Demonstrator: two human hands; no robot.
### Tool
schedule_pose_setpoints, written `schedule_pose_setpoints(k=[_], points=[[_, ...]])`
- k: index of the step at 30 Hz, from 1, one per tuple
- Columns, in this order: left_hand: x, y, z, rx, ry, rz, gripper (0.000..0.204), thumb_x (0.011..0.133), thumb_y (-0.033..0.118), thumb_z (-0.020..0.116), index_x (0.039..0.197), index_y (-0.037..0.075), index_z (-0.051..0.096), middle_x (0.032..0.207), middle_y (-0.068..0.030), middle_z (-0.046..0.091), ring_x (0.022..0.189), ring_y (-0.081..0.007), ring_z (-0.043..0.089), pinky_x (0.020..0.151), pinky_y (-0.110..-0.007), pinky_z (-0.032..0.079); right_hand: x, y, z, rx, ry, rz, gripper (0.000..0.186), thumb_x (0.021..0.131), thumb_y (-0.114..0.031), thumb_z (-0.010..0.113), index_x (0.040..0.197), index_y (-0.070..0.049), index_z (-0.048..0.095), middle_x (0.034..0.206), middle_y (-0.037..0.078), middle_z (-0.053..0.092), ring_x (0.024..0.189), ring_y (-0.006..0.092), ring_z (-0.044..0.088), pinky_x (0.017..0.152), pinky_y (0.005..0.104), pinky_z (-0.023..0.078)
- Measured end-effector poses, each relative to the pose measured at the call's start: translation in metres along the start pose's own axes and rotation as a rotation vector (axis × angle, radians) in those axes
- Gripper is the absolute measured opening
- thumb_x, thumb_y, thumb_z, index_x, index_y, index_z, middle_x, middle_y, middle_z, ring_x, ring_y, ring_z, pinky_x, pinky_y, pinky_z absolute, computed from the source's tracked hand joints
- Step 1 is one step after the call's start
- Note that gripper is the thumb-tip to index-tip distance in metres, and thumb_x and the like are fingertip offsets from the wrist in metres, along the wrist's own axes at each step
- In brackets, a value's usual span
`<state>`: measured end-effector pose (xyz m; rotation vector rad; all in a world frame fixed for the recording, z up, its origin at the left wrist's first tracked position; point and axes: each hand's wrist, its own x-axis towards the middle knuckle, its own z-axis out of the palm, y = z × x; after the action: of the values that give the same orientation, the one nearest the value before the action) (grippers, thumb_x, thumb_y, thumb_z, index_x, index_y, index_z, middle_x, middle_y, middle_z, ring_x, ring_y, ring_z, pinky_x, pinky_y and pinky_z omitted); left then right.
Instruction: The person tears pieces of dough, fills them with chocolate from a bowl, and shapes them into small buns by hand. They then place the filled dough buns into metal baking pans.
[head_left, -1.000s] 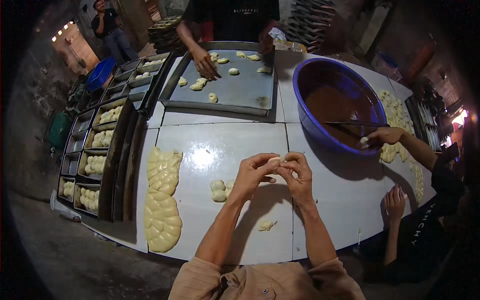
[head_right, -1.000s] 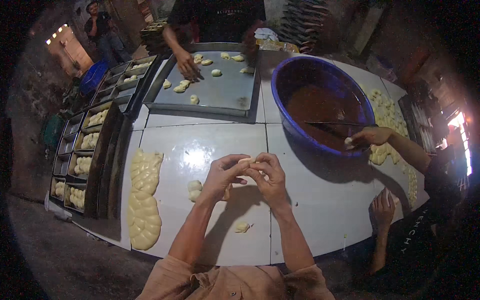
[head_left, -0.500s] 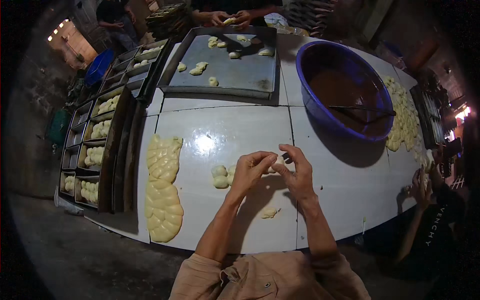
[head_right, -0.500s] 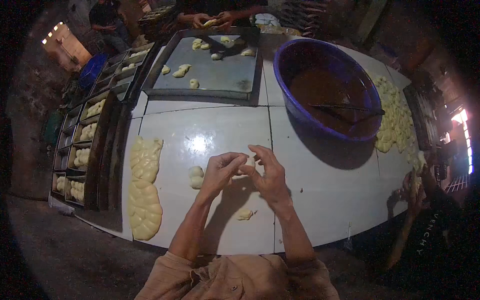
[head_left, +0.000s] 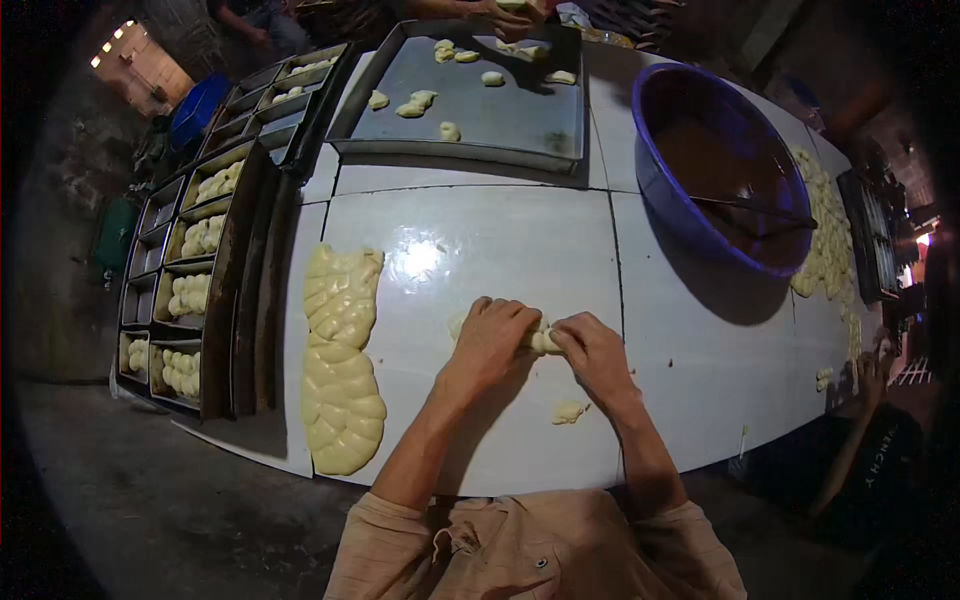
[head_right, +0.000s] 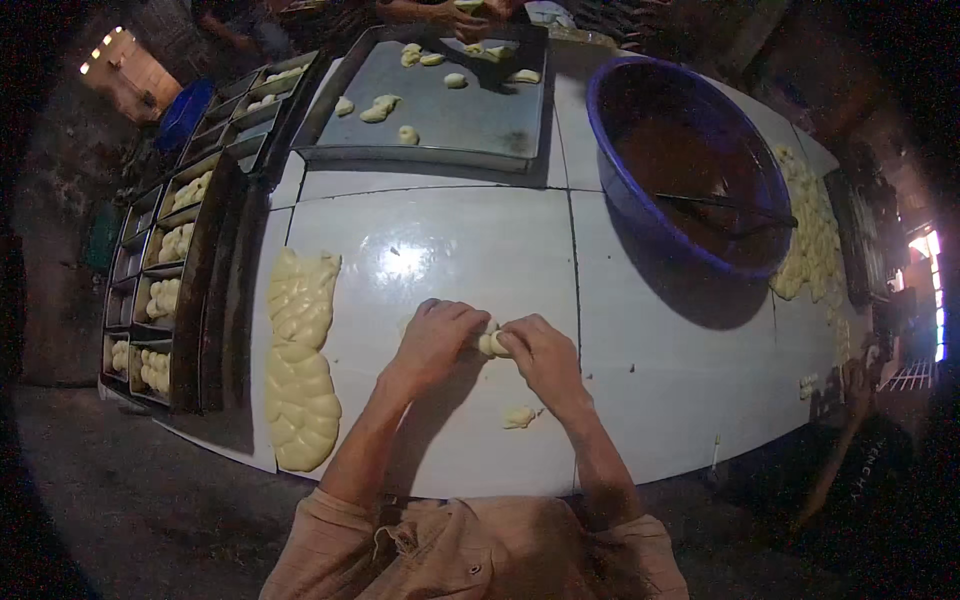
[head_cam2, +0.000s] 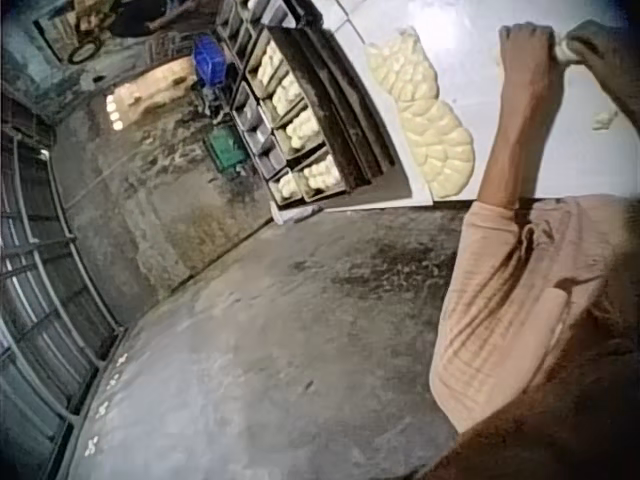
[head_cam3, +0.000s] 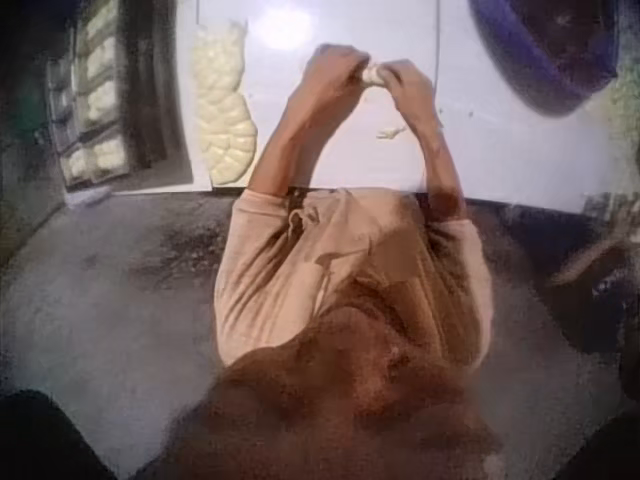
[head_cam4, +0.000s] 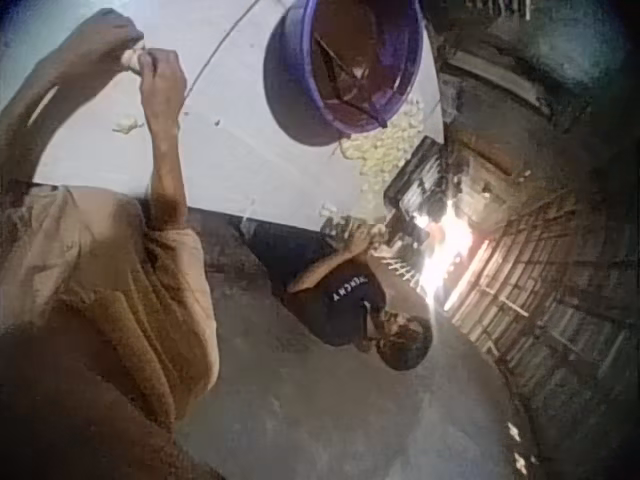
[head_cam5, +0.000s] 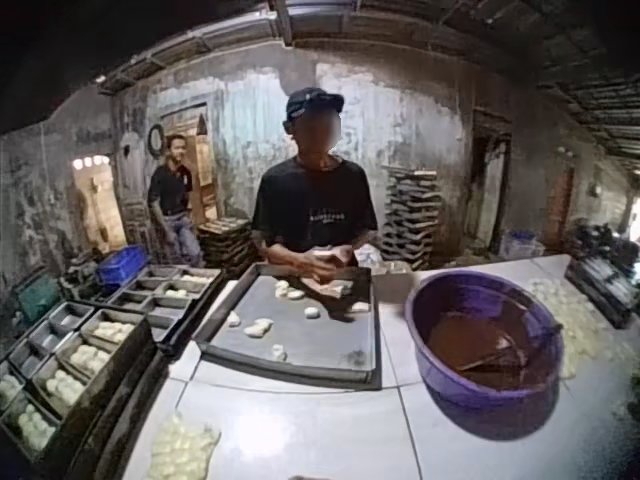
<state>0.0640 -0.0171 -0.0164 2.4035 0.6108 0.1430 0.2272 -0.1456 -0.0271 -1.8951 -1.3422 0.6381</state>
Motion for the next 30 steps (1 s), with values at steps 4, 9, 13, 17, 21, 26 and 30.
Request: schedule_pose_setpoints(k=[4,9,13,17,21,26,30], points=[[-0.012,0.002,-0.014,-0.052,0.027,0.009,0.083,0.076,0.035,0.082,0.145,0.009,0.045,0.137,-0.0178,0.057,0.130,-0.0365,0.052,0.114,-0.059,0.028,0.011,-0.021,-0.013,-0.314,0.008,-0.097,0.019,0.097,-0.018,0.062,0.108,-0.004,0.069,0.106,0.011,0.067,0.082,0.0238,0.066,0.072,0.0350,0.053],[-0.053,-0.043,-0.049,-0.085,0.276,-0.094,0.086,0.080,0.033,0.079,0.151,0.010,0.037,0.144,-0.0206,0.051,0.134,-0.0348,0.049,0.115,-0.061,0.027,0.052,-0.065,0.009,0.031,0.129,0.113,0.023,0.095,-0.018,0.064,0.109,0.000,0.068,0.105,0.013,0.067,0.082,0.0237,0.068,0.074,0.0351,0.054],[-0.085,-0.101,-0.086,-0.266,0.677,-0.276,0.048,0.086,0.020,0.074,0.128,0.001,0.059,0.115,-0.0173,0.068,0.107,-0.0343,0.064,0.096,-0.047,0.045,0.111,-0.105,0.066,0.011,-0.137,-0.101,0.025,0.092,-0.020,0.066,0.108,-0.001,0.068,0.103,0.015,0.068,0.085,0.0289,0.068,0.080,0.0377,0.054],[-0.107,-0.148,-0.123,-0.098,0.793,-0.571,0.042,0.090,0.022,0.070,0.125,-0.001,0.062,0.111,-0.0196,0.068,0.096,-0.0359,0.066,0.085,-0.044,0.051,0.175,-0.131,0.129,-0.021,-0.217,-0.300,0.025,0.092,-0.021,0.066,0.107,-0.001,0.068,0.103,0.015,0.068,0.089,0.0298,0.067,0.082,0.0387,0.053],[-0.114,-0.182,-0.132,-0.015,0.826,-0.685,0.050,0.087,0.024,0.074,0.129,-0.001,0.060,0.117,-0.0198,0.066,0.100,-0.0332,0.067,0.088,-0.040,0.052,0.230,-0.156,0.185,-0.192,-0.331,-0.480,0.039,0.092,-0.026,0.066,0.125,-0.006,0.062,0.122,0.016,0.063,0.107,0.0314,0.064,0.092,0.0406,0.051],[-0.101,-0.197,-0.131,0.029,0.712,-0.659,0.056,0.084,0.026,0.074,0.131,0.001,0.058,0.121,-0.0181,0.063,0.113,-0.0347,0.060,0.096,-0.043,0.047,0.255,-0.167,0.223,-0.276,-0.420,-0.659,0.048,0.090,-0.029,0.065,0.133,-0.009,0.059,0.128,0.018,0.059,0.119,0.0377,0.053,0.101,0.0494,0.043],[-0.107,-0.200,-0.140,-0.021,0.668,-0.647,0.055,0.083,0.026,0.074,0.131,0.003,0.059,0.125,-0.0175,0.062,0.116,-0.0364,0.058,0.099,-0.043,0.046,0.251,-0.174,0.193,-0.156,-0.404,-0.314,0.045,0.093,-0.031,0.060,0.130,-0.003,0.060,0.116,0.020,0.064,0.112,0.0360,0.059,0.099,0.0458,0.046]])
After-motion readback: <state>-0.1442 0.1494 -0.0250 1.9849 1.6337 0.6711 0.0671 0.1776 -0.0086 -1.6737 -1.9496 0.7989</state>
